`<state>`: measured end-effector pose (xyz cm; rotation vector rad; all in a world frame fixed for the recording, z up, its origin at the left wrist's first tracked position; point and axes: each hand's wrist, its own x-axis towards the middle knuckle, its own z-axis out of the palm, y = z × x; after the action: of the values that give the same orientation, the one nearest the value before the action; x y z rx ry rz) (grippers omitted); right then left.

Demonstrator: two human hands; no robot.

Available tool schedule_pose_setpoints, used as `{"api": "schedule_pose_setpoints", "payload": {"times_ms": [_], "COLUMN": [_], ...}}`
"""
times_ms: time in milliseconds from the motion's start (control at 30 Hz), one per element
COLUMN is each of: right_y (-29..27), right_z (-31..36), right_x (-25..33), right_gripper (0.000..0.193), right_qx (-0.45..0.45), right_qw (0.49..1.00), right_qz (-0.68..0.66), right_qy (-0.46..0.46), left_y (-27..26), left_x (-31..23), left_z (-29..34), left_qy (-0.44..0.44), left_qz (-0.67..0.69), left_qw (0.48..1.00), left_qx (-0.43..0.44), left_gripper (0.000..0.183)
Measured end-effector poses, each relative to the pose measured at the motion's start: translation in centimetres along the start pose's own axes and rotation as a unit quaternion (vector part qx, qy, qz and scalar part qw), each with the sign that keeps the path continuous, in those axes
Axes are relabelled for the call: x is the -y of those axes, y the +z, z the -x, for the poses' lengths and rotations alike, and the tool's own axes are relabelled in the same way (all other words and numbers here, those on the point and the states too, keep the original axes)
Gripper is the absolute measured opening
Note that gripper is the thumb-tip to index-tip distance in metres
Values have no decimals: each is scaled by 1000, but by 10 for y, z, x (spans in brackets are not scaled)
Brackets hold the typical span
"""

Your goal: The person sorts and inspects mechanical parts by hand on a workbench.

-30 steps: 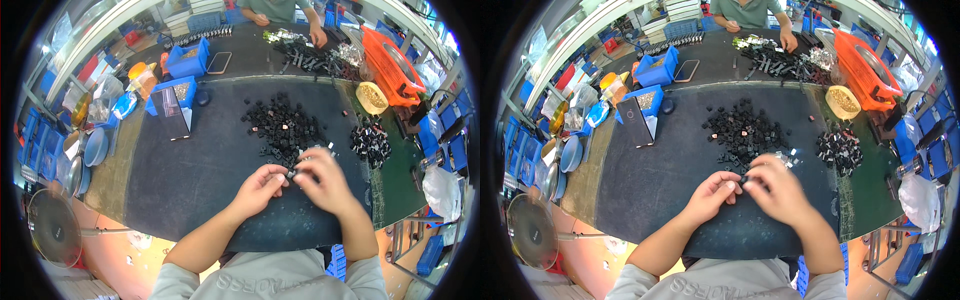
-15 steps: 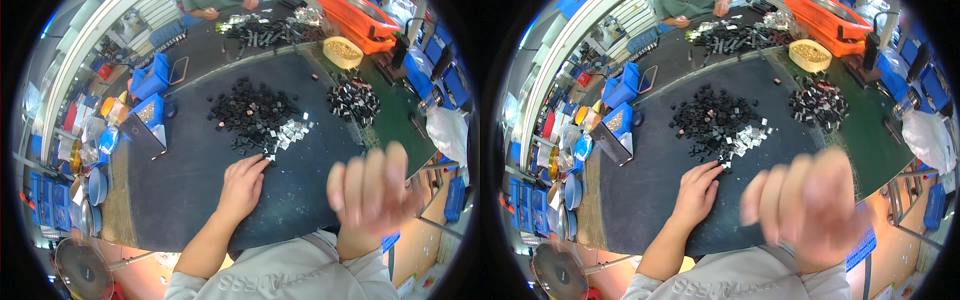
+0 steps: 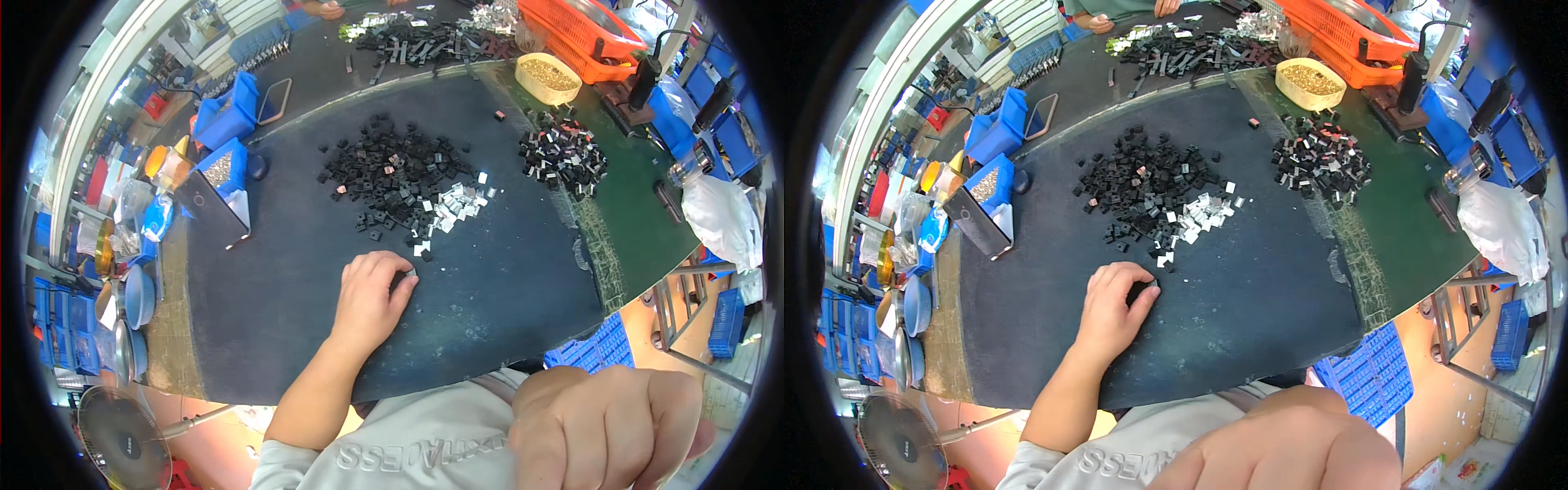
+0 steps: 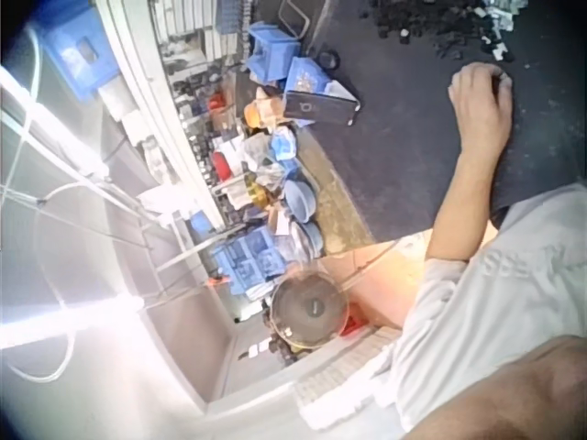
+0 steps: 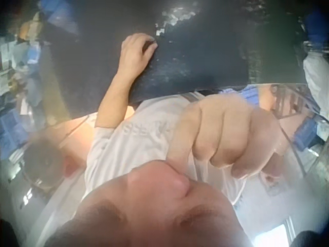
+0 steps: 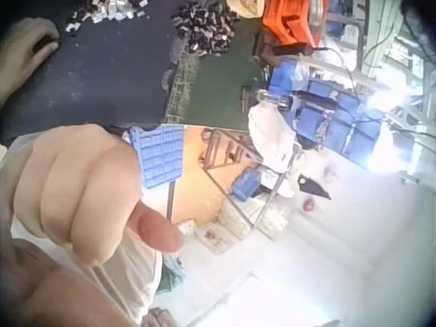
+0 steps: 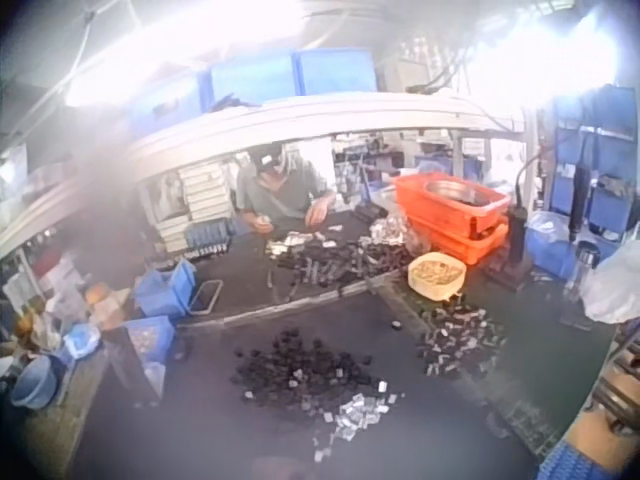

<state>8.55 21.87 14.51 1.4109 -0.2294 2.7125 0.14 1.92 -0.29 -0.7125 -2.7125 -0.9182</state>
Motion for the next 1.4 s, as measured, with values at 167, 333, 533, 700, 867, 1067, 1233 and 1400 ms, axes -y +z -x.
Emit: {"api": "schedule_pose_setpoints", "payload": {"times_ms": [167, 333, 533, 700, 867, 1067, 1233, 1400], "right_y": [8, -18, -46, -168, -191, -190, -175, -178], "right_z": [18, -3, -4, -1, 43, 37, 40, 47], "right_x": [0, 11, 47, 5, -10, -17, -34, -29], "right_gripper": [41, 41, 39, 22, 19, 16, 22, 26], "right_qx": [-90, 41, -161, -6, -7, -27, -55, -56], "right_qw": [995, 997, 828, 390, 356, 480, 645, 669], "right_qz": [23, 58, 506, 849, 856, 835, 707, 634], "right_qy": [-30, 40, 179, 355, 373, 267, 284, 384], "left_y": [5, -1, -3, 2, -2, -3, -9, -5], "left_x": [5, 4, 3, 7, 9, 16, 12, 11], "left_z": [4, 2, -5, 7, 1, -1, -7, -6], "left_qy": [-114, -177, -126, -220, -238, -261, -276, -293], "left_qz": [131, 263, 345, 561, 595, 624, 643, 653], "left_qw": [985, 948, 930, 797, 767, 736, 715, 697], "left_qx": [6, -39, -30, -20, 11, 13, 7, -36], "left_gripper": [20, 28, 30, 25, 31, 30, 20, 15]}}
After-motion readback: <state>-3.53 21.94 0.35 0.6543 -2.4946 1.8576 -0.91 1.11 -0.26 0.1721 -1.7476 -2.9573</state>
